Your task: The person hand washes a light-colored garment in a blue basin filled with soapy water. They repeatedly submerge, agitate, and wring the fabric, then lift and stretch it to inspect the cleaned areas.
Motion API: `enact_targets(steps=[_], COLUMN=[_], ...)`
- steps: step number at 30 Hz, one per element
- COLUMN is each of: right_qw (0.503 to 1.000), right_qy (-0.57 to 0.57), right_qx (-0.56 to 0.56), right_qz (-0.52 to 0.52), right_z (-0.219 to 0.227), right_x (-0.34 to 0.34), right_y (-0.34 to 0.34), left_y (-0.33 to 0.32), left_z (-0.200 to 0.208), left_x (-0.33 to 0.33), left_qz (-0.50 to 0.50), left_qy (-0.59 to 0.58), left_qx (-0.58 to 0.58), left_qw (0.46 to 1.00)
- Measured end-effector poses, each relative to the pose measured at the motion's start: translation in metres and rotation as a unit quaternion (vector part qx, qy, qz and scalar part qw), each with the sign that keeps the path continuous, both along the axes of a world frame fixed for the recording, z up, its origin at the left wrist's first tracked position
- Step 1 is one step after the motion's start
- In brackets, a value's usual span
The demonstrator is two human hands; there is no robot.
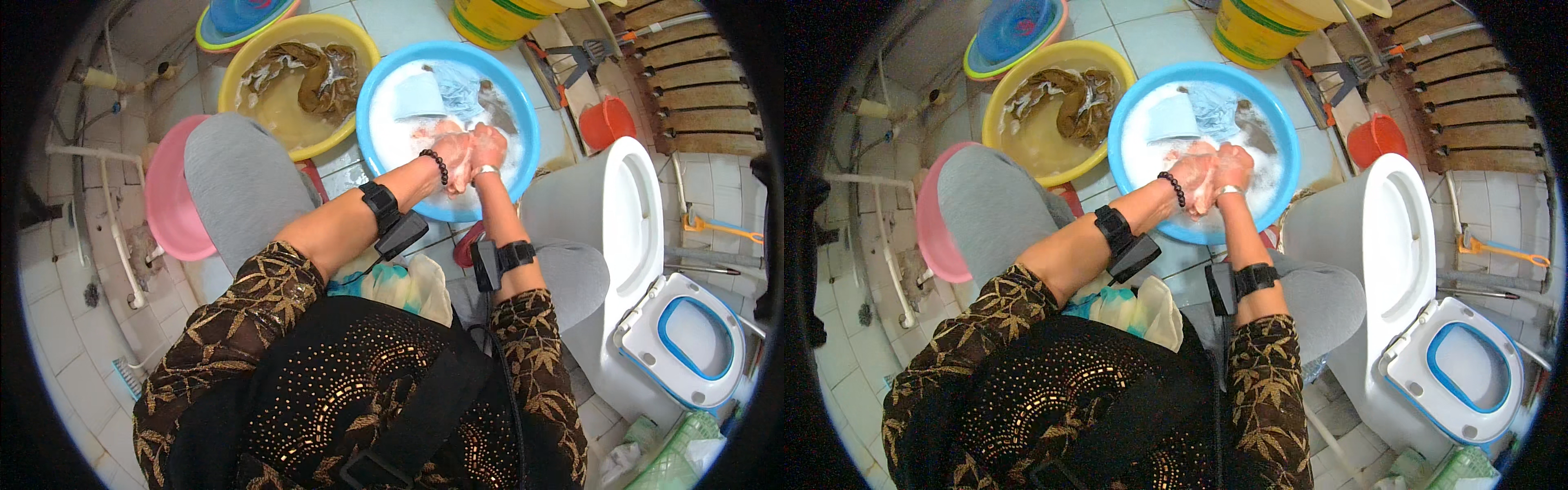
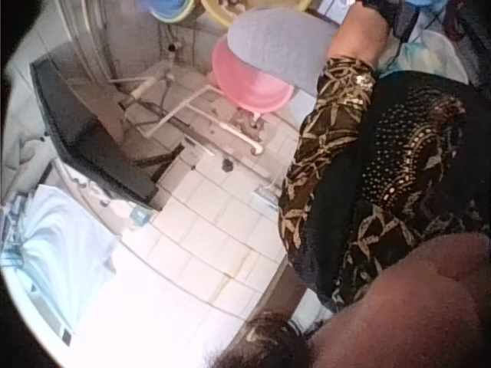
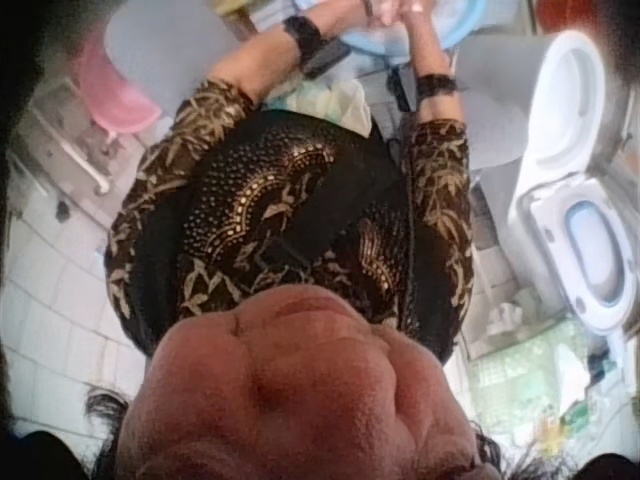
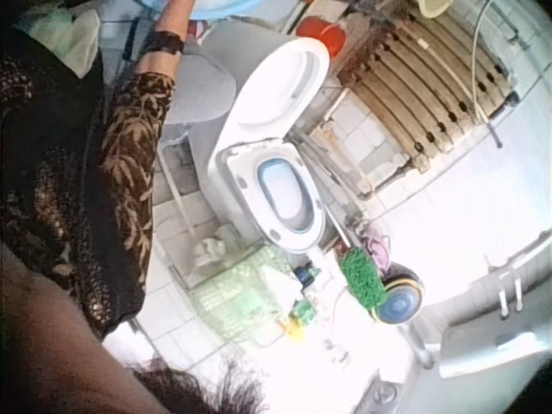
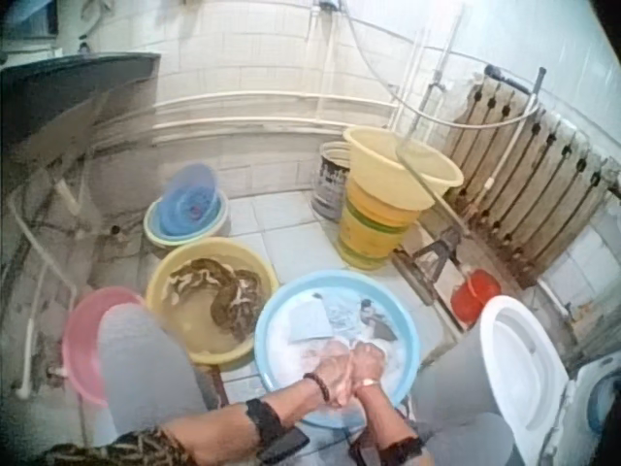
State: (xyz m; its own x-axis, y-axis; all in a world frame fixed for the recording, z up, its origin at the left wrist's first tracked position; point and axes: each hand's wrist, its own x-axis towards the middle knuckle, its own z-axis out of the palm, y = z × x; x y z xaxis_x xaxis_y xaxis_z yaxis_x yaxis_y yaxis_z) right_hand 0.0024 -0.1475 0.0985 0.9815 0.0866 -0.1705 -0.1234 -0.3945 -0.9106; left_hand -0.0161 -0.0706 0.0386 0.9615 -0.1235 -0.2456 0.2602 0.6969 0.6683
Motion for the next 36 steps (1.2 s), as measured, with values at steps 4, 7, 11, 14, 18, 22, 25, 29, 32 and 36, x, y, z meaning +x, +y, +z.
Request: enact_targets(steps=[4, 7, 11, 14, 18, 22, 25, 29, 32, 36], right_qw=[0.973, 0.990, 0.999, 0.984, 0.924, 0.925, 0.917, 0.981, 0.967, 0.940], right_qy=[-0.088, -0.070, -0.031, 0.006, 0.133, 0.082, 0.024, -0.122, 0.014, 0.086], right_qx=[-0.162, -0.107, -0.019, 0.166, 0.341, 0.367, 0.393, 0.148, 0.249, 0.327], right_qz=[0.139, 0.067, -0.002, 0.061, 0.111, 0.052, 0.061, 0.033, -0.051, -0.054], right_z=[0.000, -0.002, -0.009, -0.016, -0.012, 0.005, 0.012, 0.008, 0.006, 0.020], right_x=[-0.001, 0.003, 0.016, 0.029, 0.038, 0.040, 0.038, 0.035, 0.037, 0.038], right_y=[-0.002, -0.002, -0.008, -0.013, -0.027, -0.036, -0.030, -0.020, -0.023, -0.033], left_y=[0.004, 0.007, 0.000, 0.006, 0.034, 0.048, 0.033, 0.009, 0.015, 0.039], left_z=[0.009, 0.026, 0.043, 0.050, 0.059, 0.066, 0.064, 0.054, 0.047, 0.044], left_x=[0.000, -0.012, -0.012, 0.000, 0.007, 0.002, 0.001, 0.008, 0.012, 0.015], left_qz=[0.082, -0.050, -0.061, 0.027, 0.077, 0.093, 0.097, 0.105, 0.166, 0.114], left_qy=[0.128, 0.223, 0.126, 0.088, 0.076, 0.074, 0.131, -0.011, 0.017, -0.006], left_qx=[-0.151, -0.016, -0.078, -0.137, -0.071, 0.125, -0.038, -0.160, -0.162, -0.274], left_qw=[0.977, 0.973, 0.987, 0.986, 0.992, 0.985, 0.986, 0.981, 0.973, 0.955])
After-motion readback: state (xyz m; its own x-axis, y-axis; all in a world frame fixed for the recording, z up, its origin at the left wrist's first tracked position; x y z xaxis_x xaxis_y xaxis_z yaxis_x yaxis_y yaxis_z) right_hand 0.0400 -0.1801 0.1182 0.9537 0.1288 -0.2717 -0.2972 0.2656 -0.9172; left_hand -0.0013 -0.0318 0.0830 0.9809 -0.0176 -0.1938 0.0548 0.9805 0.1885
